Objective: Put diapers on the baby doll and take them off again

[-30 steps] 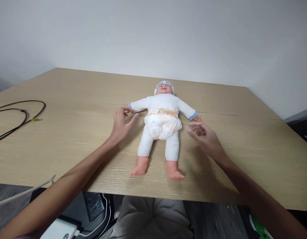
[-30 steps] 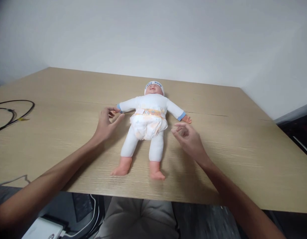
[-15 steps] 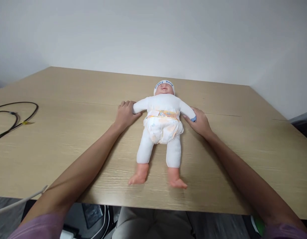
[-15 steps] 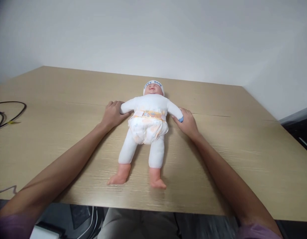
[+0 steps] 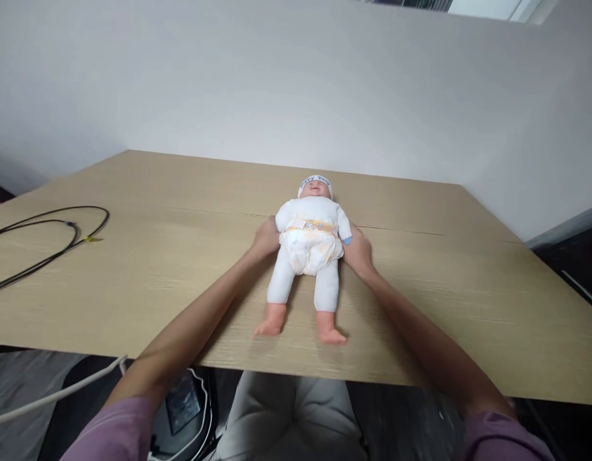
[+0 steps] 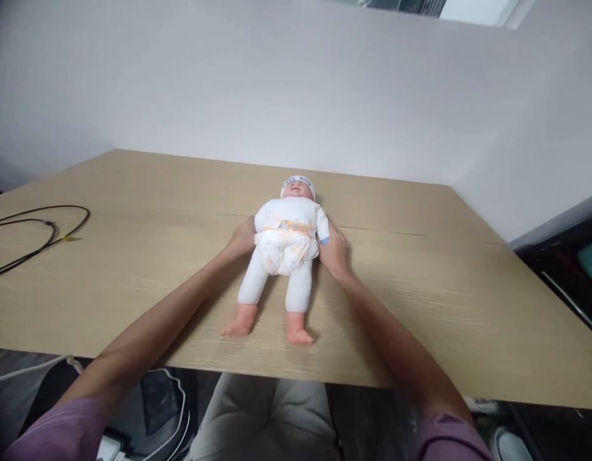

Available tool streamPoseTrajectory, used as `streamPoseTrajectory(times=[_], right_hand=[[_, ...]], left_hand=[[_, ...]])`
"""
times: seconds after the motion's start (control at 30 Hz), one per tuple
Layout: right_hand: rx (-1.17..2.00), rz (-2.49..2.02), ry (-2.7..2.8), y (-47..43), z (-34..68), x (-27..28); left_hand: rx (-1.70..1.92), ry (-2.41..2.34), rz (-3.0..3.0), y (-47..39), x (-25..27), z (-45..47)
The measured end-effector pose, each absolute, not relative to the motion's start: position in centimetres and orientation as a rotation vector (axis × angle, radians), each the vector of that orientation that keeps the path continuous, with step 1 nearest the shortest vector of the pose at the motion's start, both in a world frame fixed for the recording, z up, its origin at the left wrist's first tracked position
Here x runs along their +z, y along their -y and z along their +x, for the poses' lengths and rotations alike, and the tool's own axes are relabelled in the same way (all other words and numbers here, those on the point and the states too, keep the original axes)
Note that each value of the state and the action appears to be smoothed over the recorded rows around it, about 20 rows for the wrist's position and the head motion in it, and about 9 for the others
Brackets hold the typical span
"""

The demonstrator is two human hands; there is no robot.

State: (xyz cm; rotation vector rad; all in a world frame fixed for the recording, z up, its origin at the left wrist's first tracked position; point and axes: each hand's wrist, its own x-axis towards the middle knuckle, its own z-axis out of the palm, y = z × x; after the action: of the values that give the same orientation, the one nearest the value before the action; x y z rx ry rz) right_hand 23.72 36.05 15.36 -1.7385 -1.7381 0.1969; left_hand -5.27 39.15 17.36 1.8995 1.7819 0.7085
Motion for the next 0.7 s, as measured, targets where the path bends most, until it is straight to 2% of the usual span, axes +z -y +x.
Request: streamPoseTrajectory(times=[0.2, 0.37, 0.43, 0.57, 0.7], right_hand=[[0.377, -1.623, 1.745, -33.3, 23.9, 17.7], [0.826, -1.243, 1.724, -26.0, 27.3, 20.1], [0.951, -1.179, 1.763, -21.2, 29.0, 21.1], [1.077, -1.225, 1.87, -10.4, 31.7, 21.4], [1.185, -1.273, 1.95, -2.5, 32.0, 19.9]], left_hand=[[0.842, -1.795, 1.879, -32.7, 20.4, -5.6], [1.046, -1.617, 2.064, -19.0, 21.0, -7.8], [1.137, -1.46, 2.124, -11.5, 20.1, -8.5], [0.965, -1.123, 2.131, 2.0, 15.7, -10.0], [0.902, -1.121, 2.008, 10.6, 10.4, -11.9]])
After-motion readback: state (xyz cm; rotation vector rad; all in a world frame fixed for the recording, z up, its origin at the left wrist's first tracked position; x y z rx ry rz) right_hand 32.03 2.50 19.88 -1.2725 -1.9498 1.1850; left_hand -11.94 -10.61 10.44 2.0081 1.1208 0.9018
